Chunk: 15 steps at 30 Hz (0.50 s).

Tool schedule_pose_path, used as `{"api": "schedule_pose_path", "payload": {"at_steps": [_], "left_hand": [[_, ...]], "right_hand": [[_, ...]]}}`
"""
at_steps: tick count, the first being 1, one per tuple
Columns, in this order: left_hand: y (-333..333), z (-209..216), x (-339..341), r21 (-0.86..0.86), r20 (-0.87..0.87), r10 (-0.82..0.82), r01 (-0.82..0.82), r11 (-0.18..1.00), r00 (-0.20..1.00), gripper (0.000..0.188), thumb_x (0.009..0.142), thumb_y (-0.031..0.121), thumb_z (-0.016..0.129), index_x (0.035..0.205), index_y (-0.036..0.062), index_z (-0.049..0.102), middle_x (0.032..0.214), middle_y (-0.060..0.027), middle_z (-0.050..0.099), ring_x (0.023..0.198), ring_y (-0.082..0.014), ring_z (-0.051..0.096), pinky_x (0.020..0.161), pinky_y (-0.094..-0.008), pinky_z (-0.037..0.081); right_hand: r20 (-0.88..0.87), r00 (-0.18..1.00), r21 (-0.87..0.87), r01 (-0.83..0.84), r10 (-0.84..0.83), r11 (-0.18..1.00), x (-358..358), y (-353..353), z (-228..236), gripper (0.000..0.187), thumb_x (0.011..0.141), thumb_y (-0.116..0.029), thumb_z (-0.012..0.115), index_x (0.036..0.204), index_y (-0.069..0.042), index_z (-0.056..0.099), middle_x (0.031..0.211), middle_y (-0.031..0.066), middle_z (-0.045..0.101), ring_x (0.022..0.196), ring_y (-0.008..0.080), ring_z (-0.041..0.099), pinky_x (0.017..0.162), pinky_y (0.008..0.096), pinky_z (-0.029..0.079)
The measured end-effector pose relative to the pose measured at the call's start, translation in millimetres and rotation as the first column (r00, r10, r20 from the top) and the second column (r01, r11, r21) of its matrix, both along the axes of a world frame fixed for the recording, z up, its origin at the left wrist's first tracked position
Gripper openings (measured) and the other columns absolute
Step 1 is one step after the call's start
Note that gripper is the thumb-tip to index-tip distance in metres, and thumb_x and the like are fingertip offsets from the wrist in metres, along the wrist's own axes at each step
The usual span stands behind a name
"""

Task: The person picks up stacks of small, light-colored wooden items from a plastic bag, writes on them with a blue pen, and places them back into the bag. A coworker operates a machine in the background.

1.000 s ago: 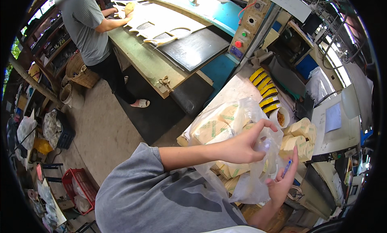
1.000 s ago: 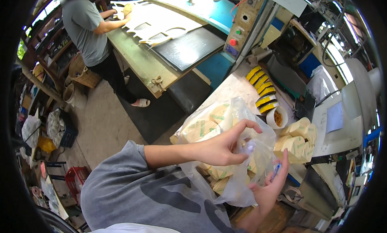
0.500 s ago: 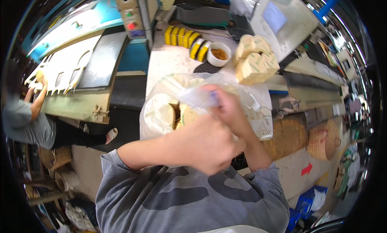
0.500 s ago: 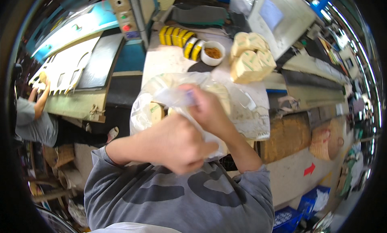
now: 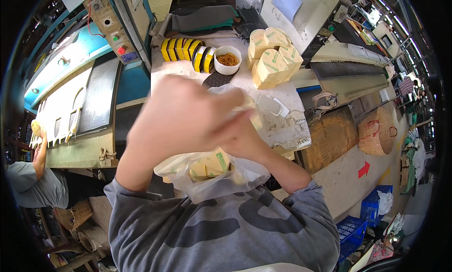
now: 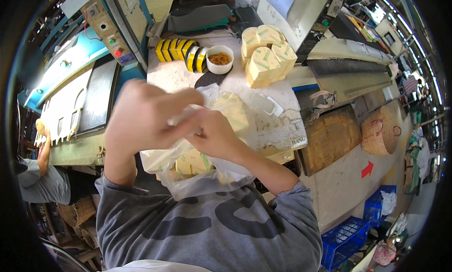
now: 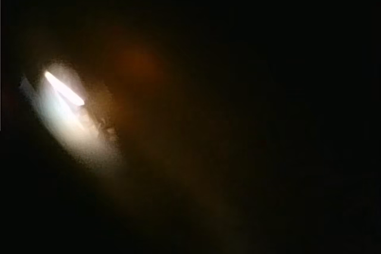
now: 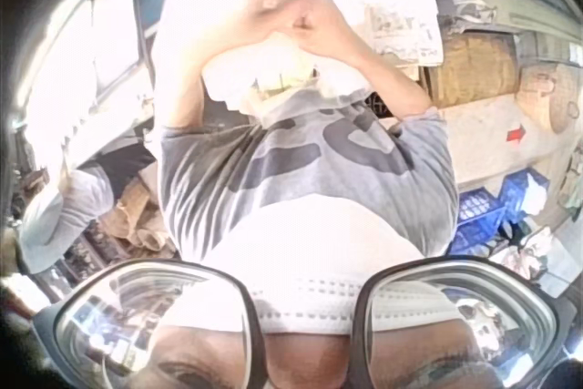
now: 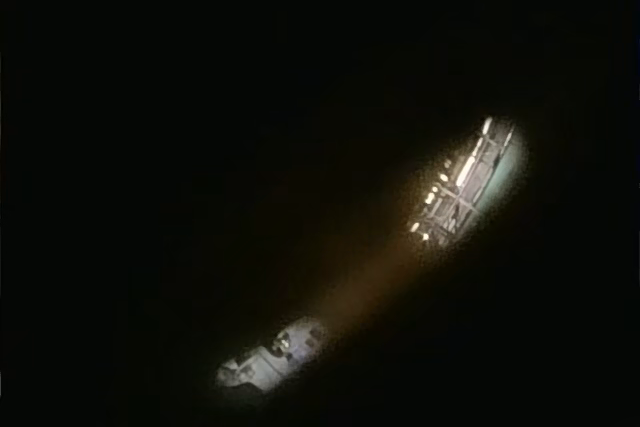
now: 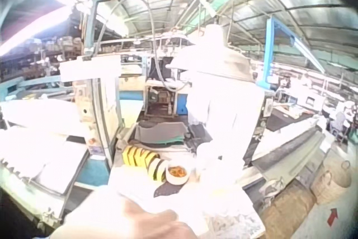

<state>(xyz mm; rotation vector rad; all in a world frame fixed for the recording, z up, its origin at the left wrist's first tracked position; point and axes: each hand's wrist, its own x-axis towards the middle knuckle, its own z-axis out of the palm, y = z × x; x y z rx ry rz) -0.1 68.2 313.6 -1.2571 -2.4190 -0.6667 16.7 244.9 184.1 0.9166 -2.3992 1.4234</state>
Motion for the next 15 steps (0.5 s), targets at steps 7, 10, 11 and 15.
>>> {"api": "schedule_pose_path", "payload": {"at_steps": [7, 10, 11, 15], "left_hand": [[-49, -95, 14, 0.021, 0.187, 0.055, -0.060, 0.998, 0.981, 0.101, 0.068, 0.048, 0.094, 0.146, 0.0013, 0.049, 0.140, -0.0199, 0.061, 0.131, -0.0398, 0.058, 0.112, -0.0448, 0.045], [-51, -152, 11, 0.058, 0.469, -0.093, 0.074, 0.996, 0.878, 0.051, 0.081, 0.012, 0.078, 0.129, 0.0045, 0.062, 0.141, -0.0159, 0.062, 0.142, -0.0356, 0.051, 0.118, -0.0489, 0.039], [-55, -146, 6, 0.116, 0.428, -0.191, 0.156, 0.981, 0.884, 0.045, 0.072, 0.008, 0.076, 0.115, 0.0038, 0.067, 0.134, -0.0129, 0.067, 0.131, -0.0344, 0.059, 0.117, -0.0481, 0.041], [-64, -120, -2, -0.030, 0.779, -0.093, 0.185, 0.982, 0.620, 0.023, 0.084, 0.016, 0.072, 0.103, 0.0036, 0.072, 0.099, -0.0081, 0.077, 0.090, -0.0277, 0.071, 0.092, -0.0386, 0.053]], "right_hand": [[0.119, 0.984, -0.319, -0.087, 0.131, 0.944, 7, 2, -12, 0.017, 0.097, -0.014, 0.070, 0.108, -0.001, 0.071, 0.089, 0.0151, 0.071, 0.072, 0.0355, 0.067, 0.063, 0.0394, 0.051], [0.023, 0.912, 0.063, -0.409, 0.409, 0.910, -8, 26, 6, 0.033, 0.084, -0.008, 0.075, 0.117, -0.010, 0.071, 0.092, 0.0122, 0.069, 0.074, 0.0356, 0.069, 0.066, 0.0412, 0.055], [0.091, 0.871, 0.200, -0.491, 0.483, 0.848, -7, 32, 16, 0.038, 0.081, -0.008, 0.075, 0.118, -0.013, 0.072, 0.091, 0.0115, 0.068, 0.074, 0.0354, 0.069, 0.066, 0.0416, 0.056], [0.027, 0.900, 0.619, -0.356, 0.435, 0.700, 4, 34, 40, 0.055, 0.067, -0.006, 0.078, 0.118, -0.025, 0.075, 0.091, 0.0048, 0.065, 0.072, 0.0267, 0.070, 0.063, 0.0382, 0.056]]}}
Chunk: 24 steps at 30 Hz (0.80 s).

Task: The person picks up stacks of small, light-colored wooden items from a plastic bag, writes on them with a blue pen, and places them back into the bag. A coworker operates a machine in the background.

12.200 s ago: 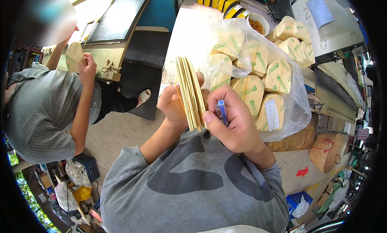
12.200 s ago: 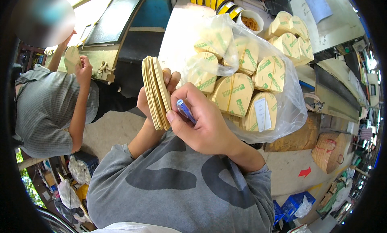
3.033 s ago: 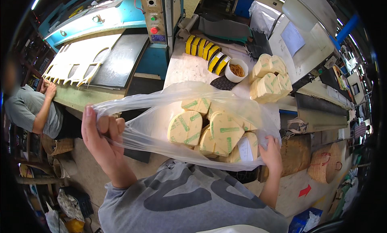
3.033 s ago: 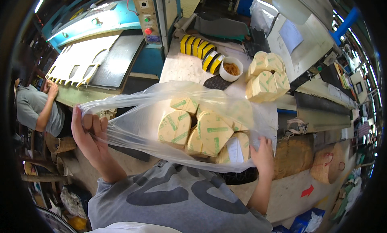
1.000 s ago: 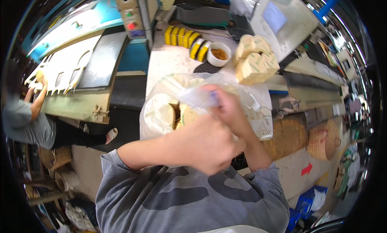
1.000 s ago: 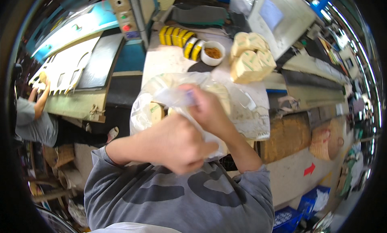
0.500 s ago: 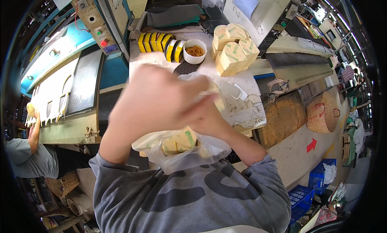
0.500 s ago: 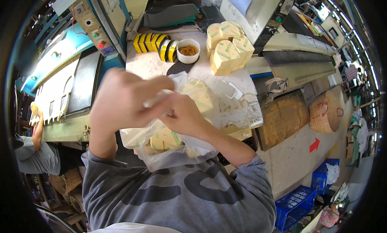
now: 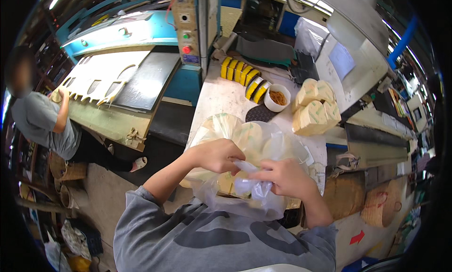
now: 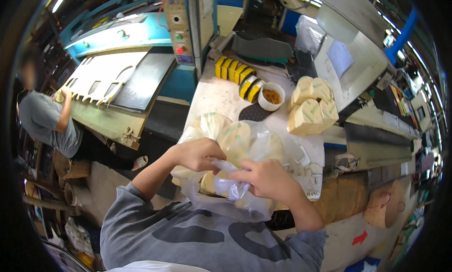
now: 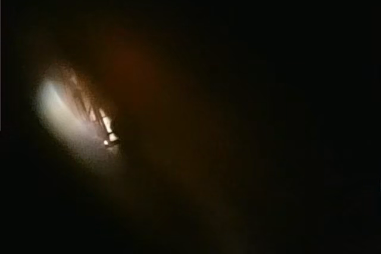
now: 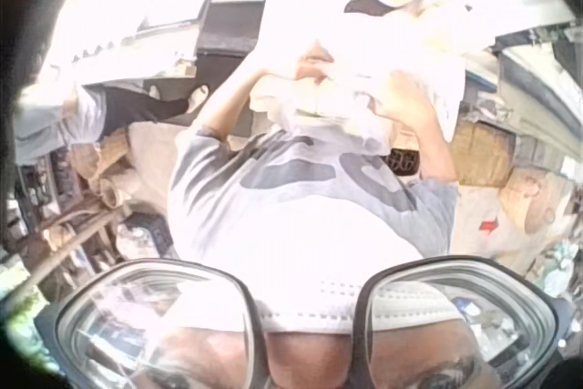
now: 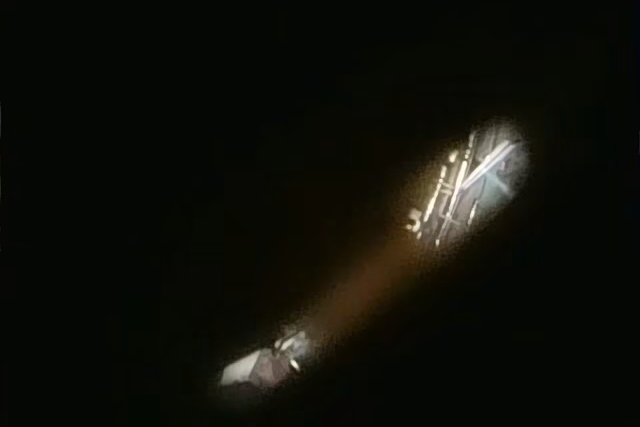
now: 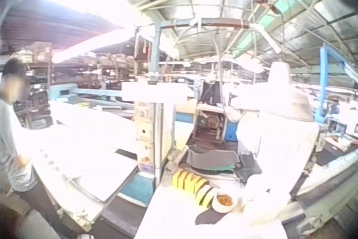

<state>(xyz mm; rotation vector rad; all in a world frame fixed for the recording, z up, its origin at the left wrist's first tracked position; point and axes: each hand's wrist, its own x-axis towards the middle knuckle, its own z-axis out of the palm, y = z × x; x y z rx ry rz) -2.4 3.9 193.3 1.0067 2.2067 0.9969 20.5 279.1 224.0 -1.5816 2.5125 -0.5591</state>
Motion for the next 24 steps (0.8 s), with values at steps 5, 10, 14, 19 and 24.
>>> {"api": "schedule_pose_path", "payload": {"at_steps": [5, 10, 14, 19, 24], "left_hand": [[8, 5, -8, 0.042, 0.232, 0.027, -0.038, 0.998, 0.972, 0.037, 0.090, 0.032, 0.077, 0.112, 0.0030, 0.070, 0.085, -0.0101, 0.077, 0.079, -0.0274, 0.073, 0.074, -0.0395, 0.054], [15, -7, -5, 0.156, -0.316, 0.254, -0.214, 0.964, 0.914, 0.034, 0.085, 0.024, 0.079, 0.109, 0.0035, 0.067, 0.086, -0.0139, 0.075, 0.083, -0.0357, 0.073, 0.073, -0.0440, 0.055], [30, -5, 7, 0.193, -0.316, 0.558, -0.524, 0.829, 0.767, 0.031, 0.083, 0.021, 0.078, 0.108, 0.0063, 0.067, 0.090, -0.0155, 0.075, 0.086, -0.0385, 0.073, 0.075, -0.0490, 0.056], [19, -16, 12, 0.159, -0.064, 0.421, -0.408, 0.899, 0.905, 0.023, 0.089, 0.019, 0.072, 0.100, -0.0001, 0.068, 0.100, -0.0235, 0.074, 0.092, -0.0366, 0.073, 0.078, -0.0448, 0.055], [4, -8, 10, 0.483, 0.165, 0.304, -0.345, 0.805, 0.938, 0.036, 0.103, 0.032, 0.062, 0.099, -0.0033, 0.068, 0.097, -0.0237, 0.067, 0.092, -0.0230, 0.064, 0.082, -0.0404, 0.050]], "right_hand": [[-0.444, 0.859, 0.015, 0.291, -0.254, 0.957, 3, -10, 1, 0.049, 0.069, -0.010, 0.079, 0.114, -0.030, 0.075, 0.099, 0.0027, 0.062, 0.066, 0.0242, 0.069, 0.053, 0.0370, 0.054], [-0.470, 0.842, -0.135, 0.230, -0.267, 0.964, 3, -13, -9, 0.045, 0.071, -0.012, 0.080, 0.112, -0.029, 0.070, 0.113, 0.0031, 0.061, 0.058, 0.0227, 0.064, 0.048, 0.0376, 0.052], [-0.401, 0.875, -0.281, 0.166, -0.272, 0.945, 8, -9, -29, 0.044, 0.073, -0.012, 0.080, 0.111, -0.030, 0.068, 0.119, 0.0032, 0.061, 0.056, 0.0191, 0.060, 0.046, 0.0337, 0.049], [-0.380, 0.847, -0.505, 0.147, -0.372, 0.851, 19, -19, -42, 0.044, 0.069, -0.007, 0.079, 0.107, -0.027, 0.069, 0.125, 0.0062, 0.061, 0.054, 0.0148, 0.052, 0.045, 0.0308, 0.044], [-0.400, 0.821, -0.479, 0.191, -0.407, 0.857, 14, -34, -33, 0.042, 0.063, -0.002, 0.077, 0.100, -0.020, 0.070, 0.129, 0.0093, 0.061, 0.048, 0.0111, 0.043, 0.044, 0.0285, 0.039]]}}
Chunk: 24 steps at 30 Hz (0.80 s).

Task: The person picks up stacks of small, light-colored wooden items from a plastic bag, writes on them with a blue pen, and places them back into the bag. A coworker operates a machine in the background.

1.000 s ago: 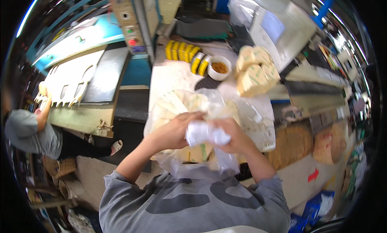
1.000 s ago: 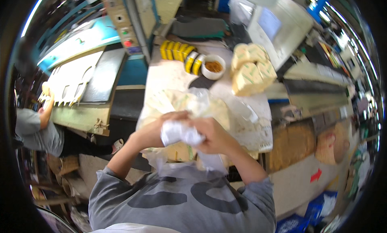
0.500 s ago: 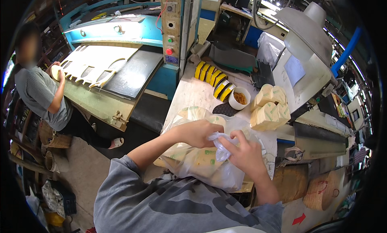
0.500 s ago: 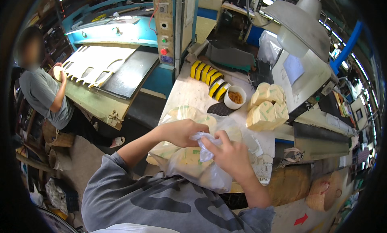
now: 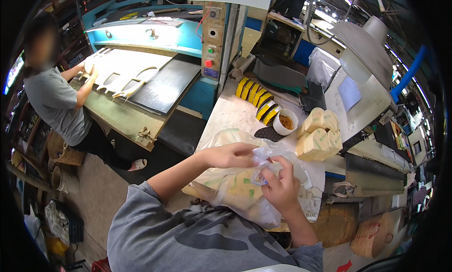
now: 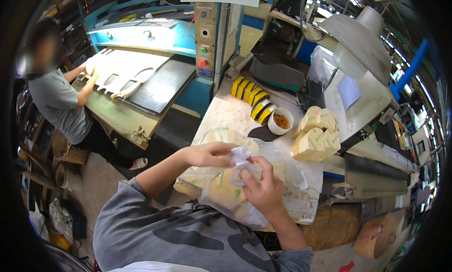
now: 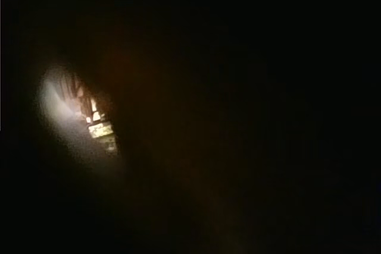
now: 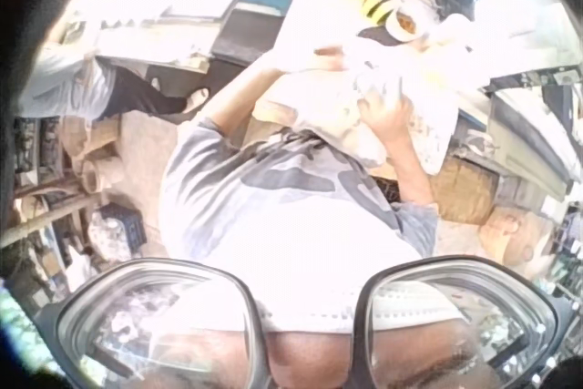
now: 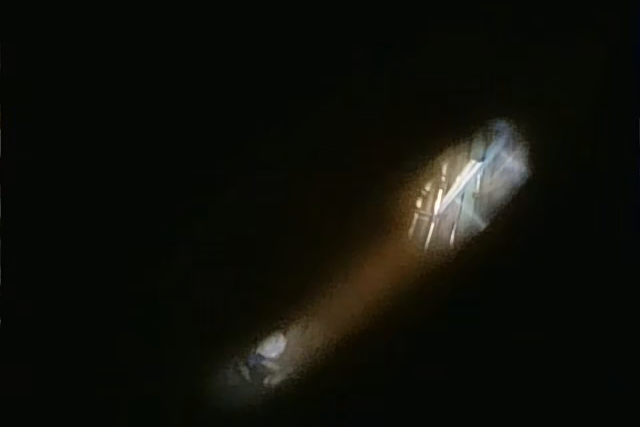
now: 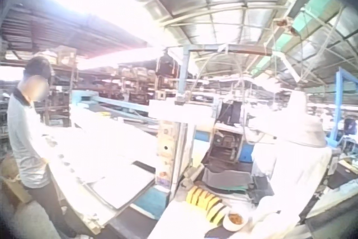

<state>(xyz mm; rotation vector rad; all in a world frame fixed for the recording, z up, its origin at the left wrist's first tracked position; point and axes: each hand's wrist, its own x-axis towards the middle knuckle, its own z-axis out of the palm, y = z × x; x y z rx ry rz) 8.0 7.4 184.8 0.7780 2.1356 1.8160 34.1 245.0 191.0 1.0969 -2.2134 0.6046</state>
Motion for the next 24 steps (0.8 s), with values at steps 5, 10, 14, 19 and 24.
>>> {"api": "schedule_pose_path", "payload": {"at_steps": [5, 10, 14, 19, 24], "left_hand": [[17, -1, -18, -0.333, -0.303, 0.451, -0.536, 0.776, 0.840, 0.037, 0.103, 0.040, 0.065, 0.088, 0.0098, 0.081, 0.072, -0.0148, 0.067, 0.085, -0.0273, 0.067, 0.078, -0.0461, 0.046], [-1, -39, -43, -0.472, -0.275, 0.654, -0.692, 0.547, 0.705, 0.046, 0.099, 0.049, 0.063, 0.079, 0.0094, 0.077, 0.080, -0.0107, 0.073, 0.102, -0.0339, 0.065, 0.088, -0.0565, 0.040], [2, -74, -32, -0.541, -0.434, 0.615, -0.736, 0.406, 0.658, 0.036, 0.100, 0.038, 0.064, 0.082, 0.0093, 0.076, 0.082, -0.0103, 0.073, 0.102, -0.0323, 0.062, 0.091, -0.0536, 0.034], [28, -39, -43, 0.200, -0.239, 0.665, -0.634, 0.747, 0.708, 0.031, 0.108, 0.028, 0.058, 0.093, 0.0032, 0.068, 0.077, -0.0070, 0.065, 0.082, -0.0222, 0.062, 0.083, -0.0405, 0.046], [45, 35, -26, 0.523, 0.493, 0.289, -0.544, 0.656, 0.821, 0.019, 0.107, 0.018, 0.055, 0.091, 0.0073, 0.059, 0.064, 0.0046, 0.038, 0.053, -0.0075, 0.032, 0.050, -0.0270, 0.026]], "right_hand": [[0.059, 0.997, 0.054, -0.058, 0.055, 0.997, -4, 13, -1, 0.032, 0.064, -0.001, 0.077, 0.092, -0.012, 0.069, 0.131, 0.0107, 0.065, 0.051, 0.0120, 0.047, 0.047, 0.0294, 0.043], [0.413, 0.891, -0.028, -0.194, 0.188, 0.981, 12, 58, -26, 0.020, 0.074, -0.002, 0.078, 0.084, -0.006, 0.062, 0.134, 0.0155, 0.068, 0.055, 0.0146, 0.053, 0.052, 0.0284, 0.046], [0.605, 0.752, -0.183, -0.190, 0.263, 0.964, 32, 73, -53, 0.015, 0.089, -0.005, 0.072, 0.091, -0.003, 0.057, 0.136, 0.0185, 0.068, 0.066, 0.0175, 0.059, 0.061, 0.0291, 0.049], [0.677, 0.640, -0.387, -0.109, 0.363, 0.915, 26, 30, -29, 0.013, 0.103, -0.010, 0.060, 0.103, -0.001, 0.050, 0.124, 0.0195, 0.072, 0.074, 0.0187, 0.062, 0.067, 0.0307, 0.050], [0.562, 0.768, -0.339, -0.125, 0.307, 0.933, 22, 11, 3, 0.015, 0.105, -0.014, 0.060, 0.103, -0.001, 0.052, 0.088, 0.0133, 0.072, 0.063, 0.0206, 0.062, 0.060, 0.0329, 0.049]]}}
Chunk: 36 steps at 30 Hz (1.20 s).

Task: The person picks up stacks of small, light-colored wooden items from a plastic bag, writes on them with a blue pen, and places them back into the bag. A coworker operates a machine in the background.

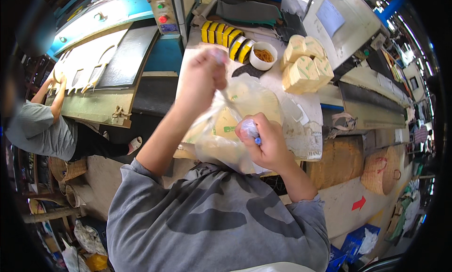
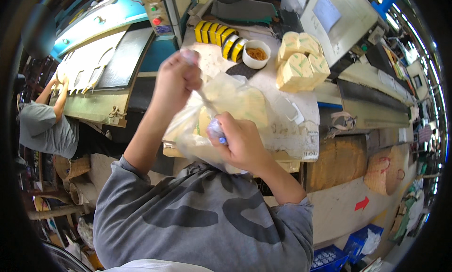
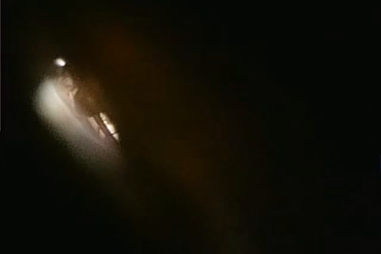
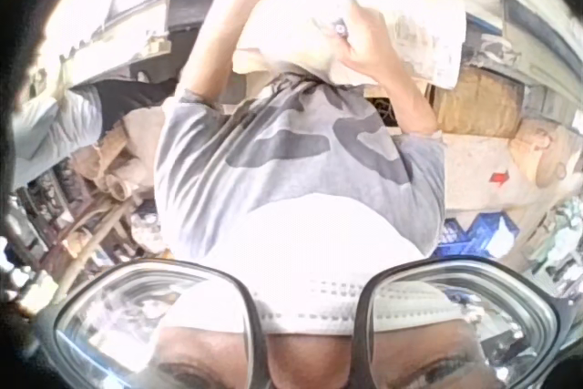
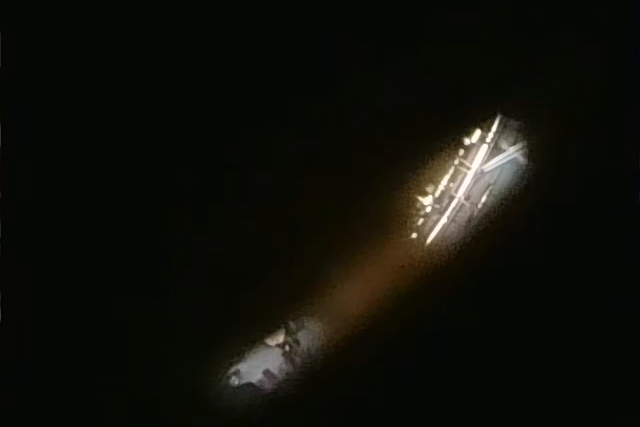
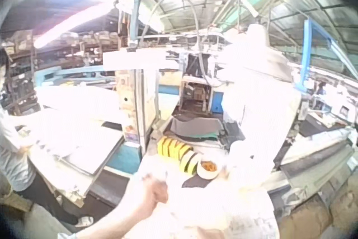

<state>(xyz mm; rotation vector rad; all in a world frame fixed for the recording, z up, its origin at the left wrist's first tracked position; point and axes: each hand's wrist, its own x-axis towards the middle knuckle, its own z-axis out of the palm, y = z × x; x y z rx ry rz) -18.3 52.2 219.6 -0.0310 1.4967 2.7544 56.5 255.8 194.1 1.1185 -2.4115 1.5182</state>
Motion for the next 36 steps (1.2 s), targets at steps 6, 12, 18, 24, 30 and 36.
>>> {"api": "schedule_pose_path", "payload": {"at_steps": [6, 12, 18, 24, 30, 36], "left_hand": [[-35, -39, -49, 0.025, 0.297, 0.076, -0.088, 0.996, 0.952, 0.019, 0.096, 0.000, 0.036, 0.087, 0.0085, 0.051, 0.063, 0.0065, 0.031, 0.048, -0.0073, 0.023, 0.044, -0.0269, 0.018], [-36, -118, -73, -0.213, 0.442, 0.260, -0.181, 0.960, 0.858, 0.024, 0.106, 0.014, 0.048, 0.083, 0.0080, 0.056, 0.062, 0.0065, 0.036, 0.046, -0.0084, 0.028, 0.044, -0.0305, 0.020], [-39, -74, -69, -0.309, 0.171, 0.271, -0.209, 0.928, 0.947, 0.028, 0.109, 0.016, 0.049, 0.083, 0.0068, 0.056, 0.063, 0.0062, 0.038, 0.047, -0.0052, 0.028, 0.042, -0.0292, 0.023], [-43, -98, -57, -0.385, 0.173, 0.270, -0.187, 0.904, 0.947, 0.026, 0.107, 0.017, 0.051, 0.086, 0.0039, 0.059, 0.063, 0.0047, 0.041, 0.046, -0.0049, 0.031, 0.043, -0.0270, 0.025], [-29, -48, 33, -0.848, -0.084, -0.428, 0.162, 0.505, 0.900, 0.025, 0.098, 0.014, 0.062, 0.120, 0.0017, 0.062, 0.061, 0.0009, 0.049, 0.051, -0.0090, 0.045, 0.051, -0.0283, 0.038], [-21, -50, 45, -0.939, -0.163, -0.533, 0.036, 0.343, 0.830, 0.023, 0.090, 0.006, 0.074, 0.113, 0.0048, 0.073, 0.062, -0.0066, 0.059, 0.055, -0.0073, 0.052, 0.053, -0.0262, 0.042]], "right_hand": [[0.091, 0.980, 0.082, 0.168, -0.175, 0.982, 23, 25, -22, 0.016, 0.104, -0.016, 0.062, 0.099, -0.002, 0.054, 0.070, 0.0119, 0.063, 0.059, 0.0293, 0.064, 0.055, 0.0382, 0.048], [0.094, 0.950, 0.208, 0.275, -0.299, 0.939, 55, 61, -75, 0.021, 0.103, -0.020, 0.063, 0.099, -0.003, 0.052, 0.066, 0.0150, 0.061, 0.056, 0.0374, 0.064, 0.051, 0.0455, 0.046], [0.001, 0.966, 0.157, 0.256, -0.259, 0.954, 54, 54, -33, 0.022, 0.103, -0.022, 0.064, 0.096, -0.005, 0.051, 0.063, 0.0140, 0.060, 0.056, 0.0381, 0.064, 0.050, 0.0477, 0.047], [0.058, 0.943, 0.250, 0.303, -0.326, 0.920, 56, 64, -66, 0.022, 0.099, -0.019, 0.069, 0.104, -0.005, 0.052, 0.065, 0.0115, 0.062, 0.056, 0.0344, 0.065, 0.050, 0.0433, 0.048], [-0.116, 0.974, 0.096, 0.205, -0.194, 0.974, 37, 34, -15, 0.025, 0.094, -0.017, 0.076, 0.101, -0.006, 0.056, 0.071, 0.0088, 0.065, 0.058, 0.0280, 0.067, 0.049, 0.0390, 0.049], [-0.321, 0.922, -0.118, 0.187, -0.216, 0.975, 7, 5, 1, 0.022, 0.089, -0.012, 0.079, 0.097, -0.005, 0.061, 0.093, 0.0112, 0.076, 0.068, 0.0256, 0.073, 0.056, 0.0323, 0.056]]}}
